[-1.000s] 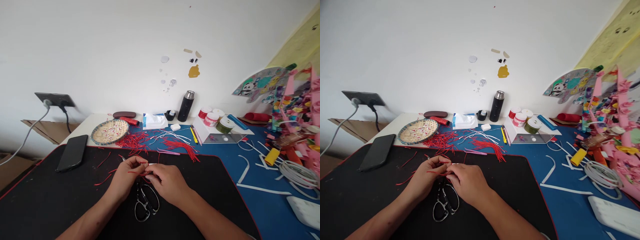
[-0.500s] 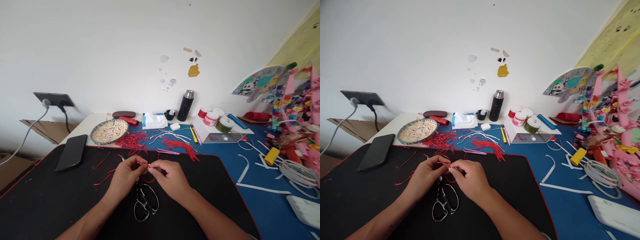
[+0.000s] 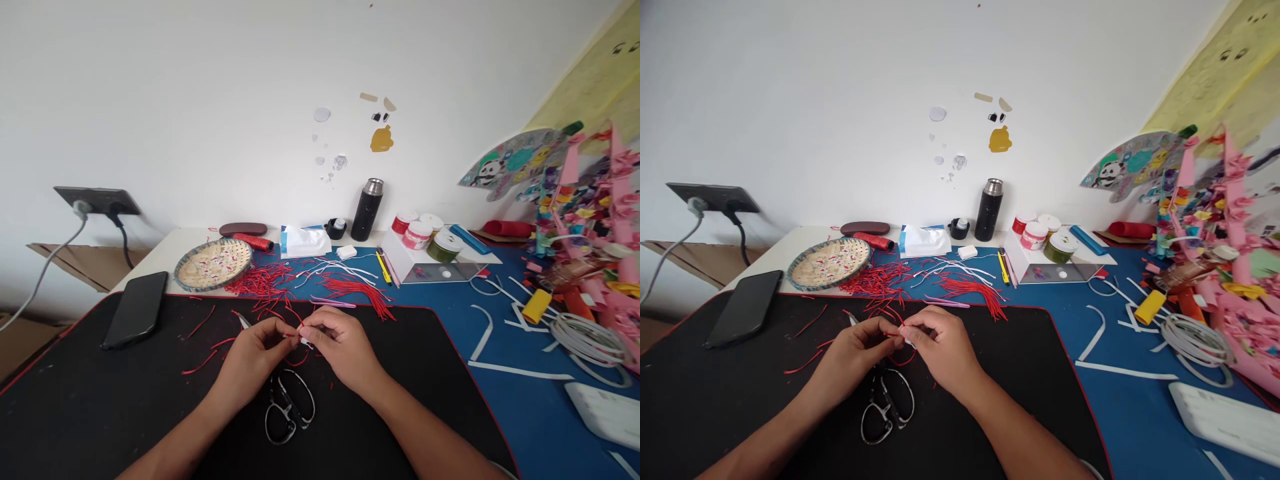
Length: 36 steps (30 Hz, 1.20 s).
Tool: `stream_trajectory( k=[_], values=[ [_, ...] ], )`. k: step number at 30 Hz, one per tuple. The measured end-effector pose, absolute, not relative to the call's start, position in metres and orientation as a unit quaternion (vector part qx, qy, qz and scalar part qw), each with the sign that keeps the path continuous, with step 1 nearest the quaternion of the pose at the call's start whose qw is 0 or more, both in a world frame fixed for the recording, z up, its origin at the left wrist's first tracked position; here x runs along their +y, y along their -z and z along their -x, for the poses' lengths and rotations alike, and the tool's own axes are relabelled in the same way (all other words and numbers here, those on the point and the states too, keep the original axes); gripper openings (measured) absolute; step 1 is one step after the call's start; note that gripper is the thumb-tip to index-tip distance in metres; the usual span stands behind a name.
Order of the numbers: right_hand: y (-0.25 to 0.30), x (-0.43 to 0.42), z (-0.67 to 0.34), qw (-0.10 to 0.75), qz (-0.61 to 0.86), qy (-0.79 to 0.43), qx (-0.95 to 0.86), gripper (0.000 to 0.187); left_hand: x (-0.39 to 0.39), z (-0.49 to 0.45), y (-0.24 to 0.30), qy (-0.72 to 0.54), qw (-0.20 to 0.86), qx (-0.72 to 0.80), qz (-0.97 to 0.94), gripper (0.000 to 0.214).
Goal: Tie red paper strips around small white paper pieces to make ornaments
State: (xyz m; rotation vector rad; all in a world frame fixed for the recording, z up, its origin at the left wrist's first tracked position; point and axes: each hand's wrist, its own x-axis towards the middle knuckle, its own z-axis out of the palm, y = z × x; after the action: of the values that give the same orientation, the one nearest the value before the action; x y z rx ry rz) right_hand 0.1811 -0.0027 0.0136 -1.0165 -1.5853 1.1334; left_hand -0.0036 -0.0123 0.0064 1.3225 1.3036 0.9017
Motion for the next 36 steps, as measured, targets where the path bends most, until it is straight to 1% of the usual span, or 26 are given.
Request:
stream_trajectory(
  k=[8,13,18,26,36],
  values=[
    [-0.013,-0.003,-0.179,0.407,0.421,-0.586,-0.561,0.017,-0.013,0.004,-0.005,-0.370,0.513,0.537,-0.558,0.024],
    [-0.012,-0.001,-0.179,0.399,0.410,-0.621,-0.536,0.024,-0.013,0.004,-0.004,-0.373,0.519,0.531,-0.557,0.023],
    [-0.011,-0.002,-0.179,0.394,0.390,-0.648,-0.522,0.025,-0.014,0.004,-0.004,-0.373,0.516,0.526,-0.564,0.021],
    [-0.008,-0.001,-0.178,0.401,0.390,-0.646,-0.520,0.021,-0.014,0.005,0.004,-0.374,0.514,0.537,-0.555,0.024],
    [-0.012,-0.004,-0.176,0.406,0.403,-0.597,-0.562,0.006,-0.013,0.005,0.002,-0.369,0.513,0.543,-0.554,0.025]
  ],
)
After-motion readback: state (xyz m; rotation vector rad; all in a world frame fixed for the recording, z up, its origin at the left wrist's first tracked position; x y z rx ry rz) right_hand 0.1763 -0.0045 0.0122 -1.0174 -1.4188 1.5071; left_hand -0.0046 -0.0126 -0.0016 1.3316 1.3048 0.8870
